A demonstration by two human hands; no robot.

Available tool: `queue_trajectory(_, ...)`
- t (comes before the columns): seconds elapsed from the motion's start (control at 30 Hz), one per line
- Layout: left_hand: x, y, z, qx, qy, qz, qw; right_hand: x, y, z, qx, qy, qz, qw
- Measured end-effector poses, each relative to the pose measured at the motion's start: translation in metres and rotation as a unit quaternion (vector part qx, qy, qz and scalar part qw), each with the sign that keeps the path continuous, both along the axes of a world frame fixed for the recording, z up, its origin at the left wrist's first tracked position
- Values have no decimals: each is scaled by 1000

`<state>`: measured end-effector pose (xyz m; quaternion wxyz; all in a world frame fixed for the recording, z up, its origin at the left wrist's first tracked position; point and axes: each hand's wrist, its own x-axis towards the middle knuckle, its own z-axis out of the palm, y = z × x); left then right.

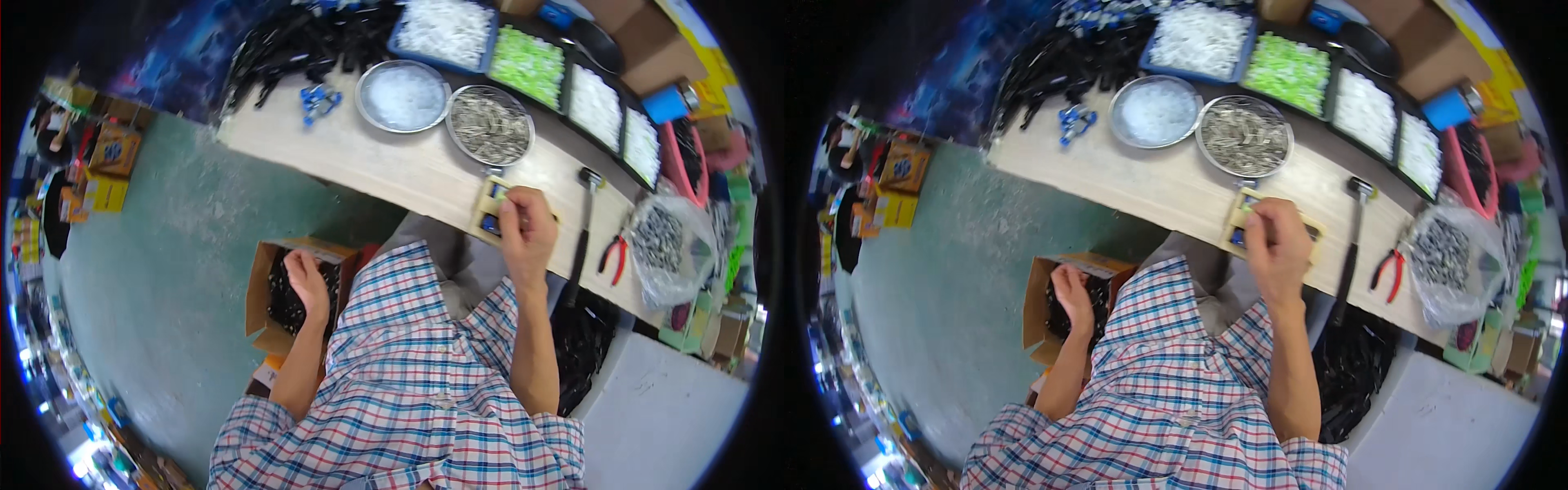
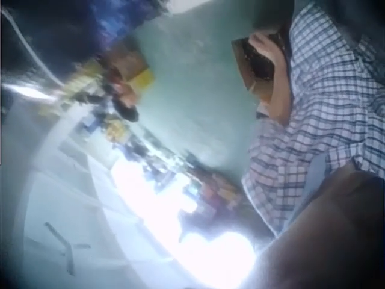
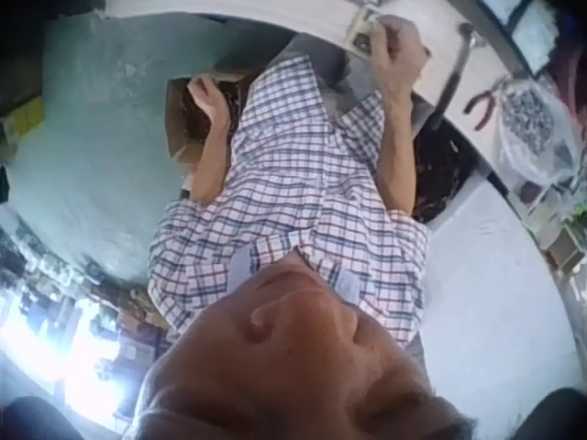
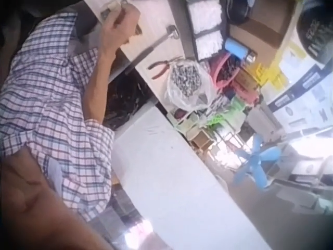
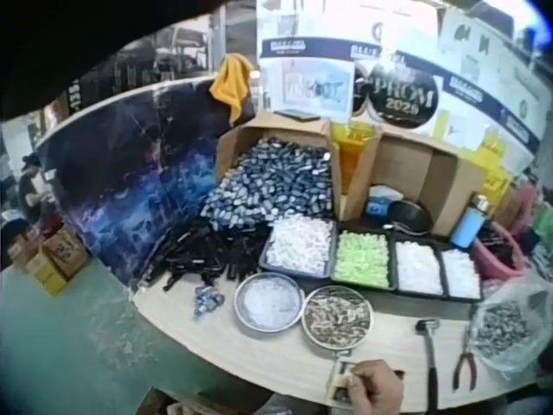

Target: Manually assembling small parts using a jig, hammer, and pliers at a workstation.

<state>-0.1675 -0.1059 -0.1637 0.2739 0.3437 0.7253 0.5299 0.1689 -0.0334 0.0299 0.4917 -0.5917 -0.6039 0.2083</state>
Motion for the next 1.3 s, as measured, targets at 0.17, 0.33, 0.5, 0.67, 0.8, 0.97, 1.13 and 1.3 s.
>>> queue_trajectory(0.17, 73, 49, 147, 144, -56, -240, 958, 2, -1, 2, -8, 77, -6, 997)
queue_trajectory(0.33, 144, 74, 206, 215, 66, -462, 858, 8, -3, 3, -51, 238, -19, 970)
queue_trajectory(0.5, 182, 92, 204, 271, 192, -510, 794, 18, -5, 13, -38, 296, -20, 954)
queue_trajectory(0.67, 185, 93, 188, 302, 221, -525, 764, 36, -24, 29, -1, 265, -42, 963)
queue_trajectory(0.8, 183, 95, 186, 320, 240, -517, 757, 37, -45, 24, -52, 250, -23, 966)
queue_trajectory(0.97, 185, 105, 190, 276, 161, -548, 773, 37, -52, 12, -69, 196, -35, 978)
queue_trajectory(1.13, 183, 104, 199, 190, 112, -546, 809, 38, -39, 22, -77, 94, -51, 991)
queue_trajectory(1.3, 179, 116, 205, 237, 169, -583, 759, 46, -23, 29, -129, 17, -13, 991)
